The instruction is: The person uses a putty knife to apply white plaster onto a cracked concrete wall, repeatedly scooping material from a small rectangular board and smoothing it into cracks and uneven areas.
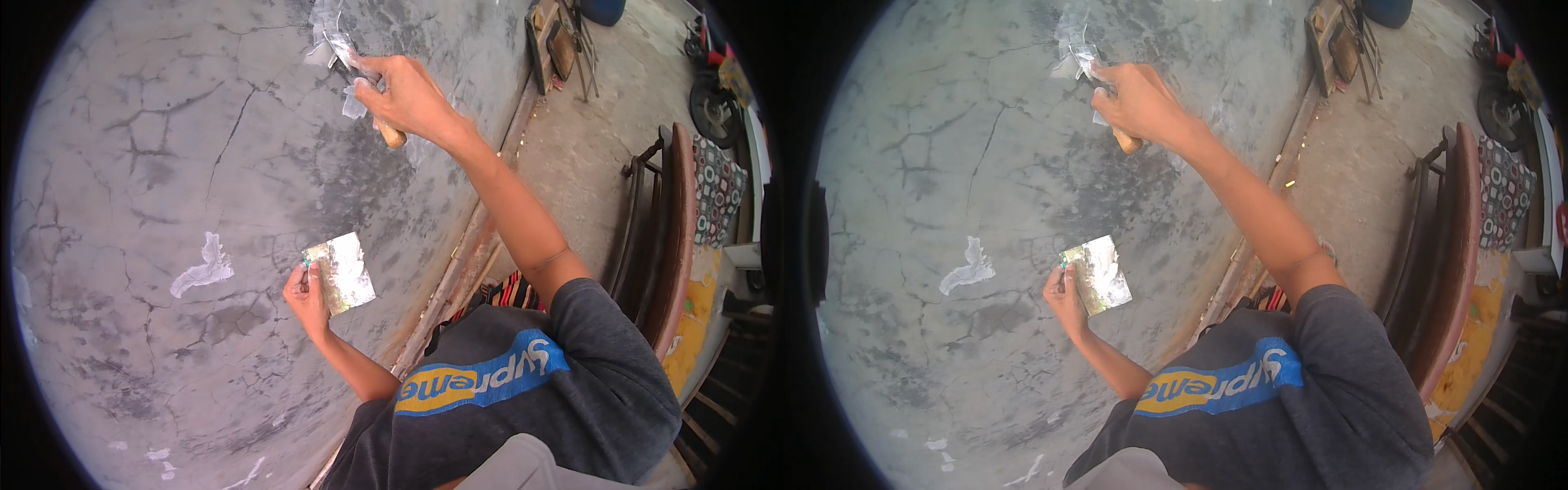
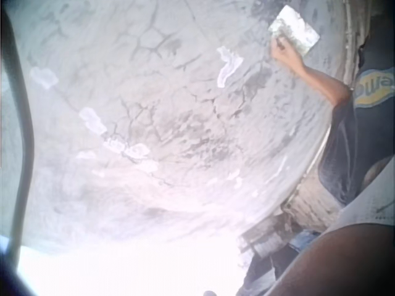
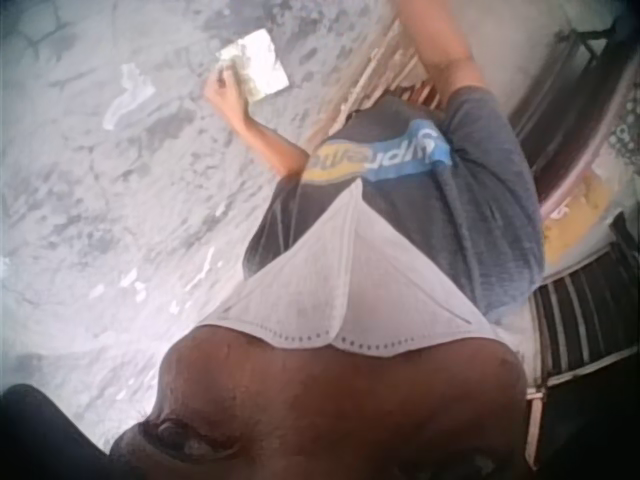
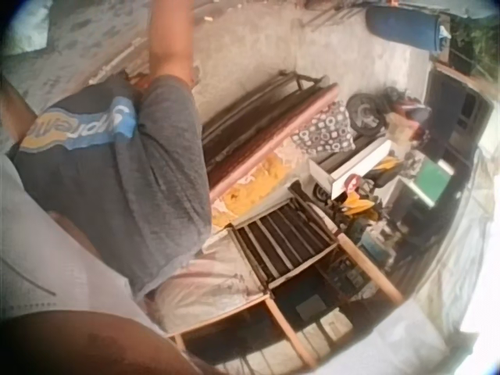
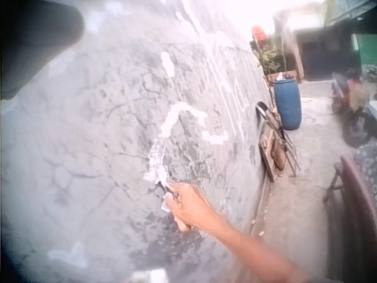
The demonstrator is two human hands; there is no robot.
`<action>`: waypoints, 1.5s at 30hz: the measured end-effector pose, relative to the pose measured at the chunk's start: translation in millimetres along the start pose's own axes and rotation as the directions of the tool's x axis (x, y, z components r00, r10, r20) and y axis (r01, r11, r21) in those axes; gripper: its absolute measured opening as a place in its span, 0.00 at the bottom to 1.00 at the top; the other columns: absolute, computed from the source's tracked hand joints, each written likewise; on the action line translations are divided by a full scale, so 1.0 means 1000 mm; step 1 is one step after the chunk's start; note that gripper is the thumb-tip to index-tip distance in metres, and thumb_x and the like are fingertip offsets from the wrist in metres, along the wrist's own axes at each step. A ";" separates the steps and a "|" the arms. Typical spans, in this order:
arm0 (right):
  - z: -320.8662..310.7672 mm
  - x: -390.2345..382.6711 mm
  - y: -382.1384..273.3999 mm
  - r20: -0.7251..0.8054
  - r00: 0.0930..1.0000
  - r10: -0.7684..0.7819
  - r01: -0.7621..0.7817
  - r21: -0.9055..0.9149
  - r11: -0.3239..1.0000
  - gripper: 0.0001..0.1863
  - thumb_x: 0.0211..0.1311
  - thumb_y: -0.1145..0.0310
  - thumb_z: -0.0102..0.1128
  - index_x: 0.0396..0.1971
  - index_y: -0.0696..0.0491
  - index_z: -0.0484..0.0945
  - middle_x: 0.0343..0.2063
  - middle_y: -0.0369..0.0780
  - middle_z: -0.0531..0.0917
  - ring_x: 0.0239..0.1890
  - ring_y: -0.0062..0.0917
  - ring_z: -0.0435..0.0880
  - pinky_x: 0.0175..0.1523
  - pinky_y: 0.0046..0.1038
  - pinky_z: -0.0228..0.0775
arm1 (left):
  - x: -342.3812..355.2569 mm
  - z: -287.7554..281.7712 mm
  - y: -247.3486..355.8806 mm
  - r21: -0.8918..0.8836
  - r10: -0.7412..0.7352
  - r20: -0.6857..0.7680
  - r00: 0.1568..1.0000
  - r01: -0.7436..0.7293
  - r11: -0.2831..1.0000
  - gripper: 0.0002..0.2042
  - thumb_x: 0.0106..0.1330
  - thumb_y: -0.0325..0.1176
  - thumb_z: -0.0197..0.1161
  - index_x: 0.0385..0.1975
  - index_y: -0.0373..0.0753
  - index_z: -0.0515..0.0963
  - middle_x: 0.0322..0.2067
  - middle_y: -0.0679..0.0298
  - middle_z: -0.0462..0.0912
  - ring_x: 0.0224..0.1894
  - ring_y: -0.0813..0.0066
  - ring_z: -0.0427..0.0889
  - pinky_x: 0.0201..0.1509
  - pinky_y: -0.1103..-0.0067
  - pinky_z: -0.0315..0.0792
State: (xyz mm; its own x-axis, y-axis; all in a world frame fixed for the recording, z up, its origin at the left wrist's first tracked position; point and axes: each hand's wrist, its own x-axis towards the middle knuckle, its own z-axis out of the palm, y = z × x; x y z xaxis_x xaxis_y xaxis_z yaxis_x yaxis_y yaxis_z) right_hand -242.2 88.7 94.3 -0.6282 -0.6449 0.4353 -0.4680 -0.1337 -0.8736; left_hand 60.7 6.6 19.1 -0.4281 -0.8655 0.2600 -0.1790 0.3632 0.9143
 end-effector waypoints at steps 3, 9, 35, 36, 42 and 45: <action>0.020 -0.022 0.007 0.033 0.998 -0.060 0.060 -0.002 0.998 0.23 0.61 0.69 0.54 0.56 0.59 0.72 0.15 0.38 0.76 0.16 0.18 0.78 0.25 0.24 0.69 | 0.000 -0.001 -0.006 -0.018 -0.012 0.001 1.000 0.012 1.000 0.10 0.63 0.27 0.61 0.22 0.33 0.70 0.17 0.79 0.57 0.21 0.91 0.50 0.23 0.84 0.43; -0.001 -0.034 -0.003 0.112 0.994 0.003 -0.017 0.125 0.992 0.22 0.61 0.69 0.54 0.56 0.56 0.72 0.18 0.40 0.77 0.15 0.18 0.77 0.24 0.23 0.68 | -0.002 -0.008 -0.007 0.043 -0.014 -0.009 1.000 0.015 0.999 0.10 0.64 0.27 0.60 0.22 0.34 0.70 0.17 0.79 0.59 0.21 0.91 0.51 0.23 0.85 0.44; -0.026 -0.012 0.039 0.321 0.898 -0.302 0.397 -0.296 0.869 0.23 0.58 0.74 0.54 0.56 0.52 0.73 0.28 0.44 0.75 0.27 0.35 0.77 0.34 0.35 0.71 | -0.002 -0.005 -0.001 0.097 -0.033 0.003 0.999 0.032 0.995 0.09 0.64 0.29 0.60 0.25 0.31 0.73 0.17 0.78 0.63 0.21 0.91 0.54 0.23 0.85 0.44; -0.028 -0.015 0.037 0.325 0.904 -0.276 0.374 -0.294 0.880 0.23 0.58 0.74 0.54 0.56 0.52 0.73 0.29 0.44 0.75 0.27 0.35 0.77 0.34 0.35 0.71 | -0.002 -0.005 0.000 0.111 -0.034 0.001 0.999 0.033 0.993 0.09 0.64 0.29 0.60 0.25 0.31 0.73 0.17 0.78 0.63 0.21 0.91 0.53 0.23 0.85 0.44; -0.022 0.002 0.016 0.236 0.878 -0.417 0.474 -0.310 0.824 0.24 0.57 0.75 0.54 0.57 0.51 0.71 0.29 0.44 0.74 0.25 0.35 0.75 0.32 0.34 0.69 | -0.001 -0.004 -0.003 0.086 -0.003 -0.020 1.000 0.005 0.996 0.09 0.64 0.29 0.60 0.24 0.32 0.72 0.17 0.78 0.61 0.21 0.90 0.52 0.23 0.84 0.44; -0.022 0.005 0.019 0.250 0.869 -0.427 0.492 -0.340 0.801 0.25 0.57 0.75 0.55 0.57 0.50 0.71 0.28 0.43 0.73 0.24 0.34 0.73 0.31 0.33 0.68 | -0.002 -0.004 -0.007 0.087 -0.026 -0.024 0.999 0.028 0.996 0.10 0.64 0.28 0.60 0.23 0.32 0.71 0.17 0.78 0.61 0.22 0.90 0.52 0.23 0.84 0.44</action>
State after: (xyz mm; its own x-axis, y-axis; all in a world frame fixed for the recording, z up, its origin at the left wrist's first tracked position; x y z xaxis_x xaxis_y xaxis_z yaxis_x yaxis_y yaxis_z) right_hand -267.5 99.5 84.7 -0.1907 -0.6911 0.6972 -0.8956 -0.1683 -0.4118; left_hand 66.2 4.7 13.8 -0.4023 -0.8825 0.2437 -0.2668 0.3677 0.8909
